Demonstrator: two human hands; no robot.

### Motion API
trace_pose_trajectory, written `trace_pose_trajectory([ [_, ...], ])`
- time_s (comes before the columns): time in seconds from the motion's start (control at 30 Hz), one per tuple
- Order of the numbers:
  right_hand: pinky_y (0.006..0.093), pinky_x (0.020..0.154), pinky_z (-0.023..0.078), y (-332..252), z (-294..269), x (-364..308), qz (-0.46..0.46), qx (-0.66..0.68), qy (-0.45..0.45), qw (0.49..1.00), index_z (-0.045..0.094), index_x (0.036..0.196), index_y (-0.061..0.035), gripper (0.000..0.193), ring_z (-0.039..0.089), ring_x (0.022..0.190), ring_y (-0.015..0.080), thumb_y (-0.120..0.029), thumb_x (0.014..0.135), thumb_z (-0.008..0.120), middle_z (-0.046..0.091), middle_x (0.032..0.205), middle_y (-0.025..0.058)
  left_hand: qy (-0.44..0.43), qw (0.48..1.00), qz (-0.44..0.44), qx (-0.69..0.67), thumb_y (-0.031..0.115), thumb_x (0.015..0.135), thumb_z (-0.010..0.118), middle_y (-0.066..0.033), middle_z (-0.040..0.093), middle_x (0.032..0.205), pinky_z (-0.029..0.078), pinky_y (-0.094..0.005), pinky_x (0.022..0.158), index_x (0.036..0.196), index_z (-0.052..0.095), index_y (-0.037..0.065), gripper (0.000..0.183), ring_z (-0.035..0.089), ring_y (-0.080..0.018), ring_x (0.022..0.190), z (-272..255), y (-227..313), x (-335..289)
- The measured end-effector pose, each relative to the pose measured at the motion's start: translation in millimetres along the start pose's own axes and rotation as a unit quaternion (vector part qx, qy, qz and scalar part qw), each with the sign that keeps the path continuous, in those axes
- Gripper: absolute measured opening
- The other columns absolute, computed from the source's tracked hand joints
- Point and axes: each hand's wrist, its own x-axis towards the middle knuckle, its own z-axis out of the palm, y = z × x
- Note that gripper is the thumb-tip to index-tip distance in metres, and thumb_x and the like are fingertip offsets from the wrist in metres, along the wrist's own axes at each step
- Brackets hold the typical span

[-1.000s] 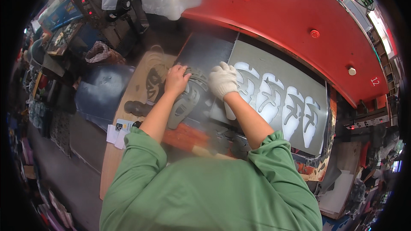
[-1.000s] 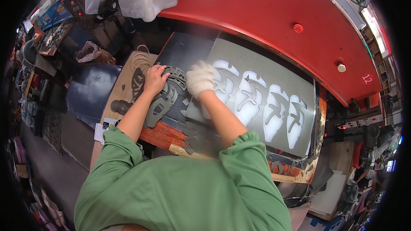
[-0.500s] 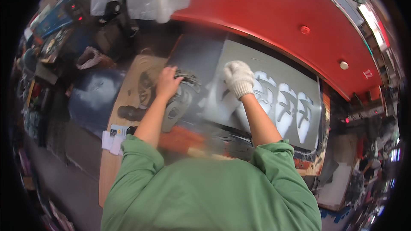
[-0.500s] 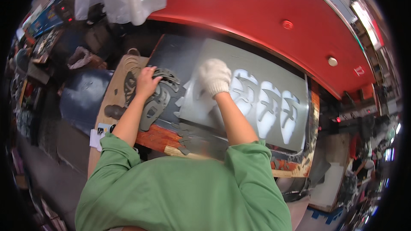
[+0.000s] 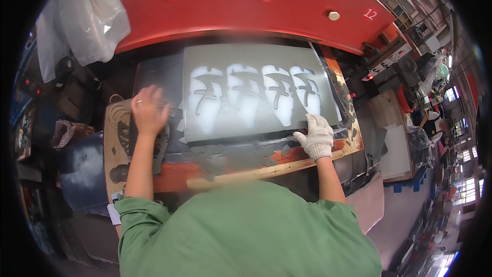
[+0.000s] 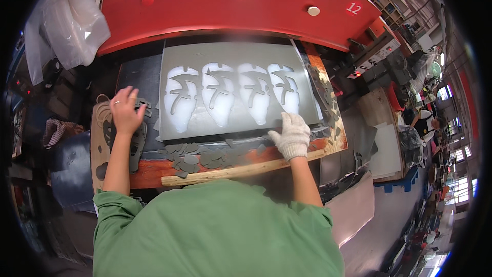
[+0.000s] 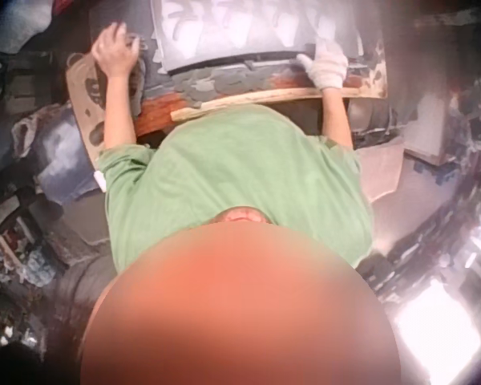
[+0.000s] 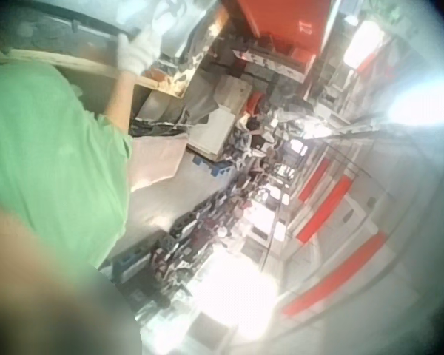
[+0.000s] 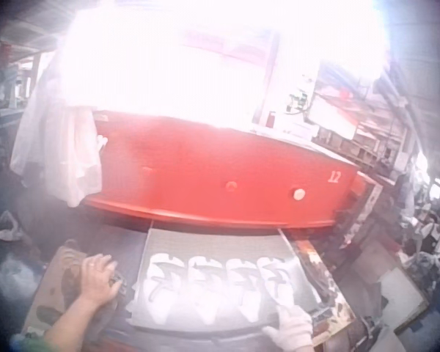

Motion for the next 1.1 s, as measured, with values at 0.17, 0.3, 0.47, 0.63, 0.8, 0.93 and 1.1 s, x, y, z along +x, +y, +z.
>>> trace_pose_trajectory([
  [0.17,0.0444,0.106,0.043,41,21,10,-0.060,0.006,0.043,0.997,0.060,0.133,-0.0105,0.066,0.054,0.126,0.0312,-0.040,0.077,0.080,0.061,0.131,0.0099,-0.147,0.957,0.135,-0.211,0.032,0.072,0.086,-0.0141,0.065,0.133,0.046,-0.0448,0.105,0.129,0.064,0.007,0.066,0.060,-0.0346,0.125,-10,130,-9],
  [0.3,0.0442,0.093,0.049,65,35,20,-0.154,0.062,0.134,0.977,0.067,0.118,-0.0147,0.043,0.062,0.109,0.0275,-0.026,0.078,0.076,0.066,0.112,0.0051,-0.150,0.951,0.172,-0.206,0.024,0.080,0.081,-0.0136,0.068,0.127,0.053,-0.0443,0.098,0.122,0.069,0.008,0.047,0.065,-0.0354,0.117,11,155,-33],
  [0.47,0.0434,0.075,0.055,74,5,54,-0.174,0.181,0.195,0.948,0.070,0.112,-0.0182,0.025,0.069,0.082,0.0293,-0.023,0.087,0.069,0.072,0.086,0.0080,-0.084,0.967,0.141,-0.195,0.013,0.092,0.060,-0.0109,0.073,0.092,0.056,-0.0443,0.069,0.101,0.070,0.011,0.013,0.071,-0.0317,0.081,-1,149,1],
  [0.63,0.0439,0.068,0.053,78,-73,75,-0.164,0.182,0.297,0.923,0.071,0.109,-0.0179,0.019,0.068,0.071,0.0319,-0.026,0.092,0.067,0.069,0.075,0.0108,0.056,0.981,0.094,-0.160,0.005,0.093,0.065,-0.0175,0.072,0.092,0.054,-0.0425,0.075,0.102,0.071,0.002,0.011,0.069,-0.0359,0.085,-78,152,70],
  [0.8,0.0413,0.072,0.052,98,-117,-24,-0.205,0.217,0.276,0.914,0.073,0.107,-0.0157,0.023,0.067,0.075,0.0301,-0.021,0.084,0.076,0.069,0.078,0.0079,-0.016,0.975,0.113,-0.191,0.004,0.090,0.067,-0.0153,0.072,0.095,0.054,-0.0432,0.078,0.101,0.069,0.001,0.012,0.069,-0.0351,0.089,-157,169,9],
  [0.93,0.0397,0.091,0.053,132,-105,-94,-0.200,0.313,-0.012,0.929,0.072,0.115,-0.0093,0.045,0.069,0.098,0.0317,-0.030,0.076,0.083,0.073,0.104,0.0124,-0.247,0.917,0.042,-0.309,0.011,0.082,0.075,-0.0144,0.072,0.102,0.055,-0.0425,0.086,0.102,0.072,0.003,0.022,0.069,-0.0343,0.096,-175,200,-78],
  [1.1,0.0407,0.105,0.049,154,-31,-95,0.026,0.347,-0.186,0.919,0.068,0.129,-0.0096,0.056,0.064,0.119,0.0329,-0.039,0.082,0.077,0.068,0.126,0.0171,-0.358,0.868,-0.113,-0.326,0.018,0.083,0.077,-0.0157,0.072,0.106,0.055,-0.0418,0.088,0.105,0.072,0.002,0.028,0.069,-0.0344,0.099,-138,213,-100],
])
